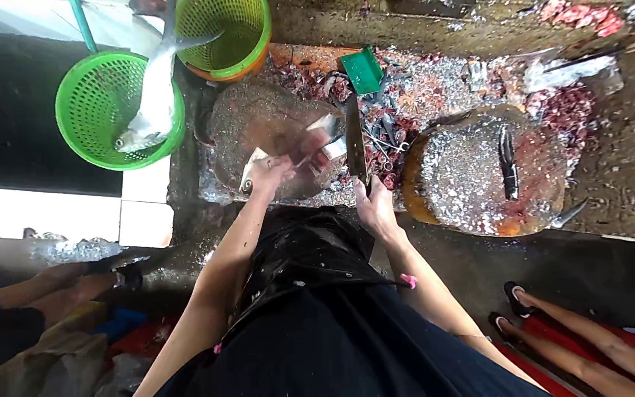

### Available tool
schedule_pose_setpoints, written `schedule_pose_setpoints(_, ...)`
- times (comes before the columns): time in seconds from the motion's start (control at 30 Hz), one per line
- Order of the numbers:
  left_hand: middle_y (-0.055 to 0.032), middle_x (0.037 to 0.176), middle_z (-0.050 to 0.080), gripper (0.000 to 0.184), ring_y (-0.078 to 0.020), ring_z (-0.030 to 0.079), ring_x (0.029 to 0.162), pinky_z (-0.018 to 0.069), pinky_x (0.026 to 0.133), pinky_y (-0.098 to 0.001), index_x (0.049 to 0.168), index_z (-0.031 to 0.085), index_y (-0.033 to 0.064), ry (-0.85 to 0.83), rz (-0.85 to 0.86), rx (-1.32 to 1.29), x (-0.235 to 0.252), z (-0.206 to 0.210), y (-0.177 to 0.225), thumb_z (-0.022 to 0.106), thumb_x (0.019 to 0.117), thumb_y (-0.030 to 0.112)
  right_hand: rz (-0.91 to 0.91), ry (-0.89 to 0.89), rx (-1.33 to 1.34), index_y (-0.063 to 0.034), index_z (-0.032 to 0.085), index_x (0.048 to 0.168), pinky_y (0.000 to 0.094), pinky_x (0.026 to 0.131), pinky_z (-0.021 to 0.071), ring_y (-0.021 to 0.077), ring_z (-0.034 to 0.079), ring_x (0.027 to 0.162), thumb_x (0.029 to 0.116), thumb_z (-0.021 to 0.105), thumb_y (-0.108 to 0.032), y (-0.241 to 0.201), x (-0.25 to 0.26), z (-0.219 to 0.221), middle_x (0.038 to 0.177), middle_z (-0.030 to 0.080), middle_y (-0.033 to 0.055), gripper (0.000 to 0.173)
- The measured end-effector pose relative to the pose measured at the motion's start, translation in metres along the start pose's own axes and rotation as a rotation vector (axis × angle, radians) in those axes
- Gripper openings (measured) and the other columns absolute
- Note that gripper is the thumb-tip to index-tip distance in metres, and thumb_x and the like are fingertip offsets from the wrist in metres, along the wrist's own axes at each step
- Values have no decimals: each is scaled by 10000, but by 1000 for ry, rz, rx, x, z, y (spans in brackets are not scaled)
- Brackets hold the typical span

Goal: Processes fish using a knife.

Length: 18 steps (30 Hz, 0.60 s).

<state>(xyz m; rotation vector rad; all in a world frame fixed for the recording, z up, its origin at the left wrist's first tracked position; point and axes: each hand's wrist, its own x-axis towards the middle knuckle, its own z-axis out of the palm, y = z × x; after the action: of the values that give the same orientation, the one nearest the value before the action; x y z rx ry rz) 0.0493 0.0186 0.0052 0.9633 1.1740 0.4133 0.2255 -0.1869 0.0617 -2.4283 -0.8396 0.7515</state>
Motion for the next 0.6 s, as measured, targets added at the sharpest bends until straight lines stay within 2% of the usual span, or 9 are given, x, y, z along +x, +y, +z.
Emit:
schedule_pose_setpoints(0.1, -161, 1015, 754, 297, -252, 755, 871, 636, 839, -477, 1087, 718, -15, 114, 30, 332, 1, -5, -21, 798, 853, 150, -152, 70, 22, -82, 584, 1201, 480, 532, 517, 244, 621, 591, 1078, 424, -496, -25, -10, 1, 726, 603, 88, 461)
schedule_pose_setpoints(0.2, -154, 1022, 754, 335, -265, 771, 883, 650, 864, -497, 1093, 711, 11, 122, 12, 485, -4, -10, -11, 797, 890, 262, -369, 145, 109, -50, 508, 1307, 417, 439, 500, 197, 575, 510, 1092, 416, -436, -42, -12, 13, 692, 569, 71, 452)
schedule_pose_setpoints(0.27, -135, 990, 760, 325, -249, 773, 851, 656, 843, -477, 1081, 703, 13, 134, 23, 471, -4, -12, -10, 788, 897, 267, -438, 142, -8, 42, 521, 1326, 447, 540, 563, 240, 648, 592, 1081, 435, -361, -44, 3, 40, 734, 637, 106, 480)
schedule_pose_setpoints(0.33, -129, 973, 769, 299, -229, 780, 794, 679, 794, -439, 1095, 709, 1, 136, 35, 391, -2, -12, -17, 775, 901, 218, -237, -169, -361, -1, 521, 1303, 560, 696, 593, 367, 726, 802, 1070, 396, -443, -44, 16, 60, 877, 696, 179, 515)
schedule_pose_setpoints(0.37, -137, 975, 769, 289, -228, 782, 776, 685, 775, -429, 1102, 704, -8, 125, 39, 350, -2, -12, -19, 767, 906, 195, -148, -297, -463, -28, 530, 1291, 604, 730, 584, 412, 724, 885, 1064, 385, -472, -44, 20, 66, 958, 700, 209, 520)
schedule_pose_setpoints(0.47, -159, 1025, 763, 308, -243, 783, 812, 681, 800, -426, 1152, 686, -31, 69, 69, 208, -8, -10, -7, 754, 930, 170, -106, -290, -365, -74, 587, 1218, 619, 635, 557, 403, 696, 781, 1053, 460, -487, -46, 7, 52, 895, 674, 201, 462)
schedule_pose_setpoints(0.53, -204, 1088, 732, 439, -278, 770, 888, 665, 852, -451, 1263, 624, -59, -52, 162, 94, -21, -8, -3, 770, 941, 201, -106, -216, -281, -69, 565, 1217, 593, 570, 544, 373, 677, 674, 1066, 452, -489, -42, -11, 39, 803, 652, 176, 461)
schedule_pose_setpoints(0.57, -187, 1110, 730, 508, -258, 765, 934, 658, 875, -440, 1329, 608, -31, -65, 255, 188, -23, -7, 1, 775, 940, 251, -113, -167, -250, -73, 561, 1201, 566, 548, 539, 348, 663, 637, 1074, 441, -490, -43, -13, 33, 769, 637, 158, 452)
schedule_pose_setpoints(0.6, -120, 1174, 738, 592, -203, 741, 1037, 627, 932, -416, 1393, 597, 56, -1, 358, 454, -20, -7, 7, 788, 917, 351, -112, -128, -222, -71, 559, 1193, 553, 536, 532, 336, 652, 619, 1080, 430, -483, -45, -10, 28, 754, 626, 152, 446)
